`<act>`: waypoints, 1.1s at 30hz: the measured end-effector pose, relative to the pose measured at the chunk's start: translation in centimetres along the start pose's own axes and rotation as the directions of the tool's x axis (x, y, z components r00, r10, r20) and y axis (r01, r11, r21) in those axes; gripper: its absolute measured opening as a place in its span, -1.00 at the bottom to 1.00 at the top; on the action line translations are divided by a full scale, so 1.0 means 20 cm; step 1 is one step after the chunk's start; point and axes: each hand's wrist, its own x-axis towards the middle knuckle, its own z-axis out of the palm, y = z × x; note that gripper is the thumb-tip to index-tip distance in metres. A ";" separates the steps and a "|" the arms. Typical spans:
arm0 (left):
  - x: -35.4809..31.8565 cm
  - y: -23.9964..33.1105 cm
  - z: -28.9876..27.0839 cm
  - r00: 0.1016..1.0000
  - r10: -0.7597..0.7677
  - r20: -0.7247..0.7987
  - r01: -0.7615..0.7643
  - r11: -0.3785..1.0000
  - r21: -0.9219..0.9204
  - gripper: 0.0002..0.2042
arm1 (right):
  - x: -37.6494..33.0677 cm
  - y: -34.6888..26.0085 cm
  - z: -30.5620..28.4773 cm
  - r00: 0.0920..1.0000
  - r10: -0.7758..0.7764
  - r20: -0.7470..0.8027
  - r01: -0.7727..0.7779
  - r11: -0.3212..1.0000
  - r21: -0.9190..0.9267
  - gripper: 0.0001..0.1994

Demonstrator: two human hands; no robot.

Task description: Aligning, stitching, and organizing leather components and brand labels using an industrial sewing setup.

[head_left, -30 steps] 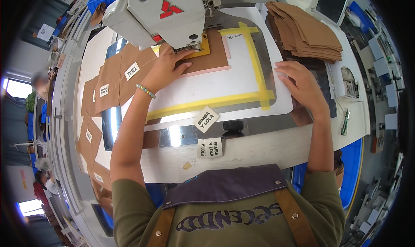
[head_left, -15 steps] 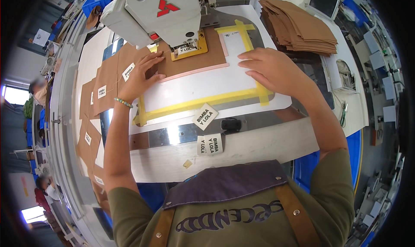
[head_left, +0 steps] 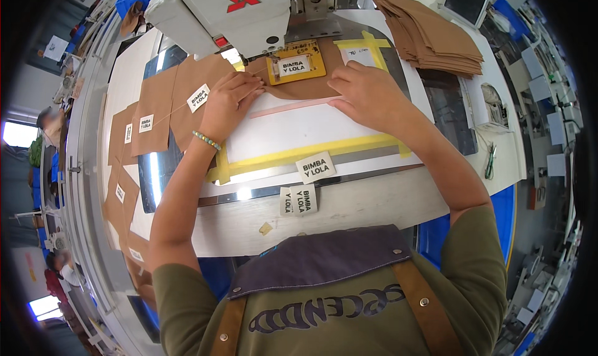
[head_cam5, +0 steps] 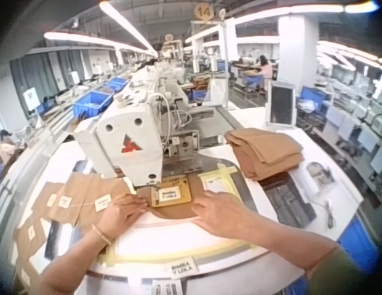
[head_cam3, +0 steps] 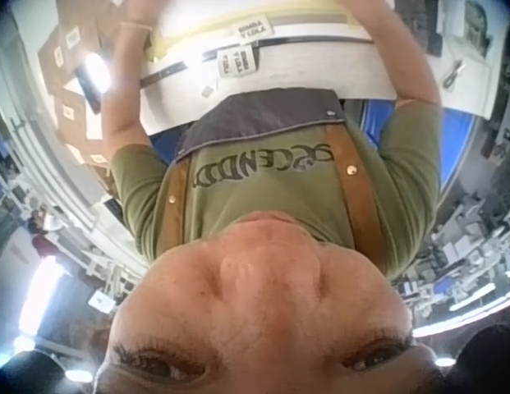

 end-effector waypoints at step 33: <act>-0.09 0.95 -0.40 0.977 0.147 -0.154 -0.116 -0.240 -0.964 -0.75 | -0.67 0.11 -0.42 0.825 0.555 -0.109 -0.528 0.825 0.202 -0.86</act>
